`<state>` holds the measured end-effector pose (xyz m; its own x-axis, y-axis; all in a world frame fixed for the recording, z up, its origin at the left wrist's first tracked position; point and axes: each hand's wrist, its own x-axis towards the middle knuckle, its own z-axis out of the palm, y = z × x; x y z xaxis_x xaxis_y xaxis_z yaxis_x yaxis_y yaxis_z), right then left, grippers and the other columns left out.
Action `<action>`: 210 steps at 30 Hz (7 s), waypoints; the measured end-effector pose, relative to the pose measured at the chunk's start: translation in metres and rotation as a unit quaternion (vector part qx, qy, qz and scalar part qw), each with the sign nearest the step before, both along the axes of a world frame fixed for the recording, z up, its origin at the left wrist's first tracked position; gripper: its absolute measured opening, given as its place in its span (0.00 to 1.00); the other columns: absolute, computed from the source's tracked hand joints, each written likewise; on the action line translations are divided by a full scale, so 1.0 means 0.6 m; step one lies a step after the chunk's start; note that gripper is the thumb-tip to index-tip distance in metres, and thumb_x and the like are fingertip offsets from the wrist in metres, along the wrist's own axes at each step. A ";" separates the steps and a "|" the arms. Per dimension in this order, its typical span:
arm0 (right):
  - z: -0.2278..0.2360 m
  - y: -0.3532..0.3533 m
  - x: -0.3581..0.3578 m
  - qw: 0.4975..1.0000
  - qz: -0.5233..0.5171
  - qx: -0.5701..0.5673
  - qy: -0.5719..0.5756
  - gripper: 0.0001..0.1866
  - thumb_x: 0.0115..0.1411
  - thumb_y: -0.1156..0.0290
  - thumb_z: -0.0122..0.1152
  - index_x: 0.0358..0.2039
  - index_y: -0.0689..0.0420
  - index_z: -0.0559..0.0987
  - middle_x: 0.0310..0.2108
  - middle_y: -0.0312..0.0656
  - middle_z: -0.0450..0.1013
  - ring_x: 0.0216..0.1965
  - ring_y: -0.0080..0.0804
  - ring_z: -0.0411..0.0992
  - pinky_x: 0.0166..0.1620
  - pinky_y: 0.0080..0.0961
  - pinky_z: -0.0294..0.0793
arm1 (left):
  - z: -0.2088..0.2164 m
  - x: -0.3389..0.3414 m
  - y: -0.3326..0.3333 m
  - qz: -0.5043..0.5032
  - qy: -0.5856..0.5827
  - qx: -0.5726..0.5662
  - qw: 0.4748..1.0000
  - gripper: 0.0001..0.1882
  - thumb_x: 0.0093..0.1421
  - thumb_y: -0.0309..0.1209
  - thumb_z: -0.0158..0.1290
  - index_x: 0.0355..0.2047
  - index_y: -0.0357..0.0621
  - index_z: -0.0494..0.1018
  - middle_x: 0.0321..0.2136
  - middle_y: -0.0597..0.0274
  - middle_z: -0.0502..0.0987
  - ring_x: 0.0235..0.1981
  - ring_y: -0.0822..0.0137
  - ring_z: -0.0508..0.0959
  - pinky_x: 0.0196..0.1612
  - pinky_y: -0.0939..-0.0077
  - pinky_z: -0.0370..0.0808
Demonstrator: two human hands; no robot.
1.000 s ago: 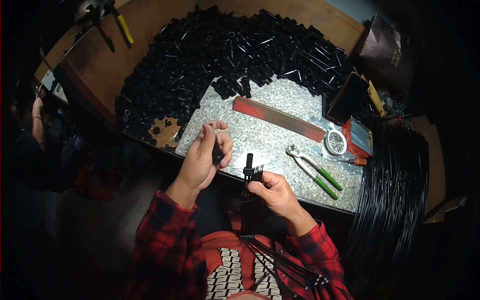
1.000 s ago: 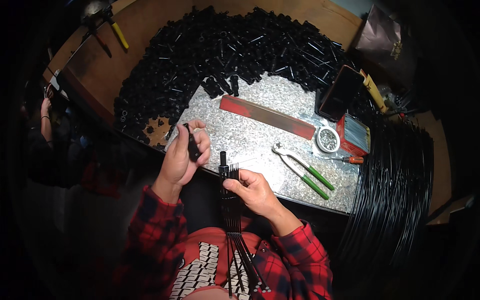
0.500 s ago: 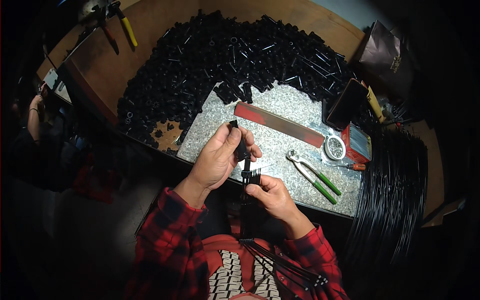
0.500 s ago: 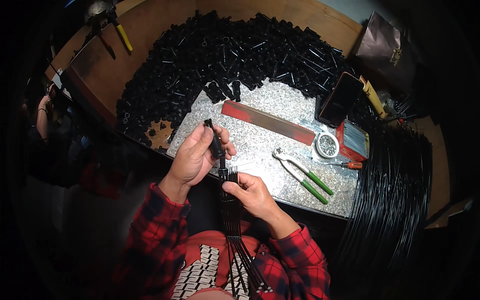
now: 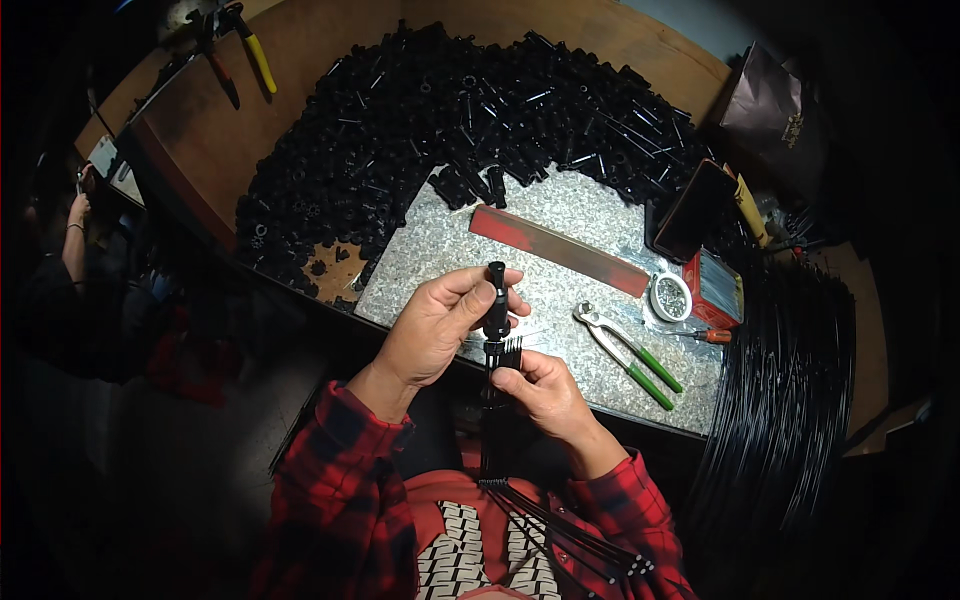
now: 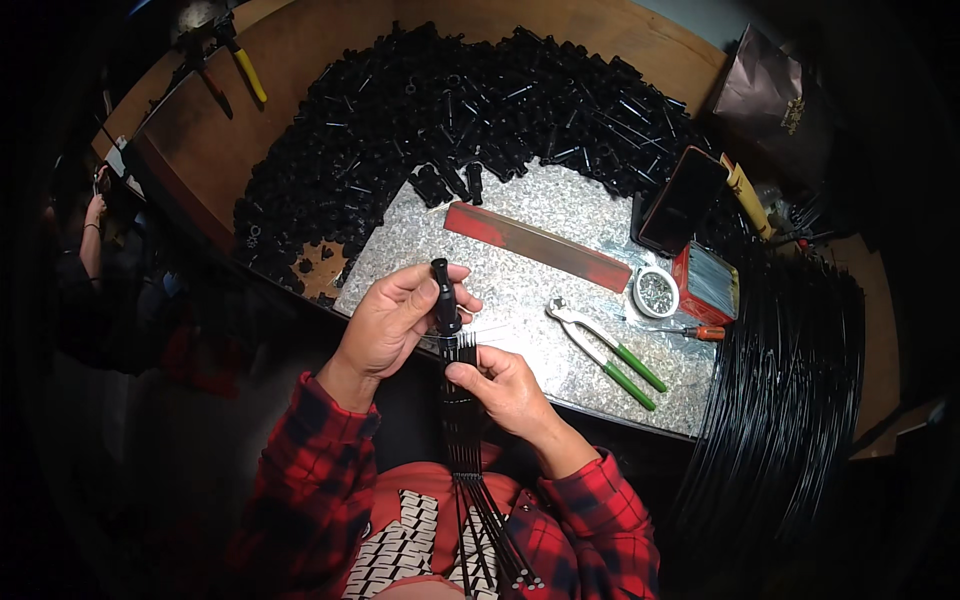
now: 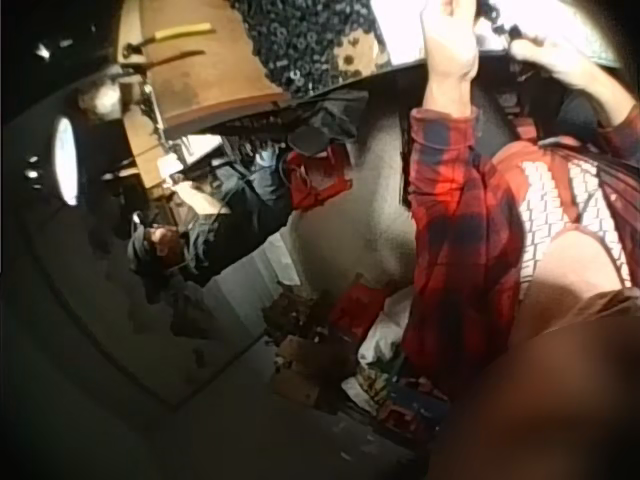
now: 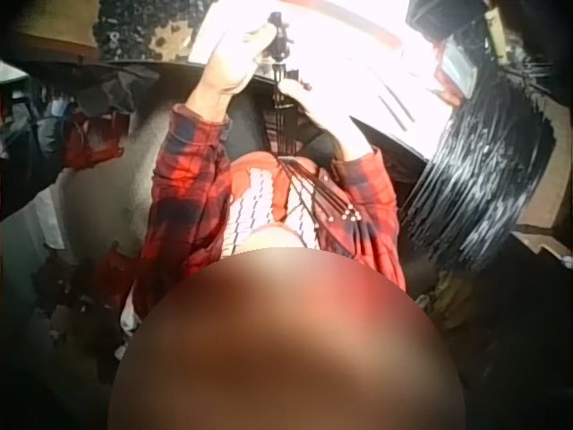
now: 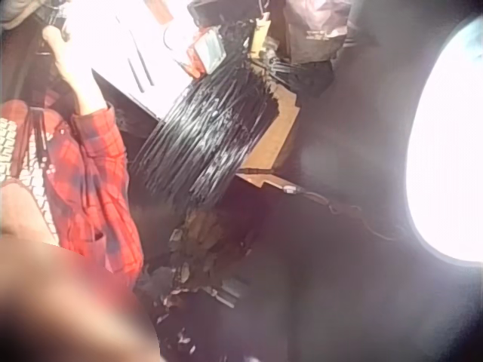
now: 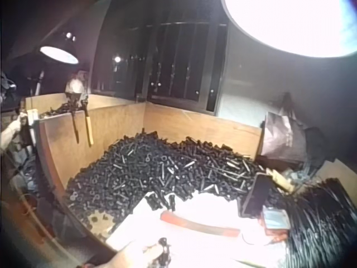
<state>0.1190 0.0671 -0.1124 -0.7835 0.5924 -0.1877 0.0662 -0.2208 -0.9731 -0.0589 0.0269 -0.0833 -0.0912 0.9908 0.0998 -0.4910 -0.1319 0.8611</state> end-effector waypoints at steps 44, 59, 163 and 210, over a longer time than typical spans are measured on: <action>0.125 0.097 -0.030 0.967 -0.019 0.253 -0.024 0.24 0.60 0.74 0.58 0.56 0.64 0.65 0.39 0.38 0.72 0.42 0.22 0.69 0.46 0.21 0.69 | -0.065 0.122 -0.050 0.116 -0.056 -0.039 0.991 0.20 0.70 0.39 0.34 0.42 0.34 0.70 0.30 0.58 0.77 0.28 0.74 0.76 0.36 0.81 0.74; 0.129 0.087 -0.052 0.971 0.027 0.225 -0.080 0.19 0.57 0.77 0.60 0.48 0.63 0.68 0.29 0.33 0.70 0.32 0.16 0.68 0.36 0.14 0.69 | -0.067 0.119 -0.051 0.118 -0.001 -0.038 0.992 0.22 0.70 0.40 0.33 0.42 0.34 0.71 0.26 0.62 0.76 0.27 0.75 0.75 0.34 0.82 0.73; 0.038 -0.006 0.011 0.999 0.026 0.021 0.040 0.11 0.63 0.65 0.55 0.27 0.58 0.75 0.19 0.28 0.67 0.19 0.12 0.64 0.23 0.13 0.64 | -0.064 0.070 -0.065 -0.022 -0.221 0.062 0.973 0.17 0.63 0.29 0.47 0.52 0.37 0.69 0.60 0.52 0.61 0.65 0.52 0.52 0.65 0.56 0.54; 0.022 0.001 0.003 0.997 0.043 -0.010 0.057 0.11 0.62 0.65 0.56 0.26 0.57 0.75 0.21 0.29 0.68 0.19 0.13 0.65 0.22 0.12 0.65 | -0.056 0.064 -0.062 0.019 -0.157 0.026 0.987 0.16 0.64 0.30 0.46 0.50 0.35 0.68 0.58 0.44 0.62 0.53 0.59 0.71 0.57 0.63 0.69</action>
<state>0.1206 0.0677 -0.0991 -0.8477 0.5198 -0.1055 -0.0254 -0.2385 -0.9708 -0.0206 -0.0102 -0.1168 -0.1631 0.9803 0.1111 -0.7266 -0.1956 0.6586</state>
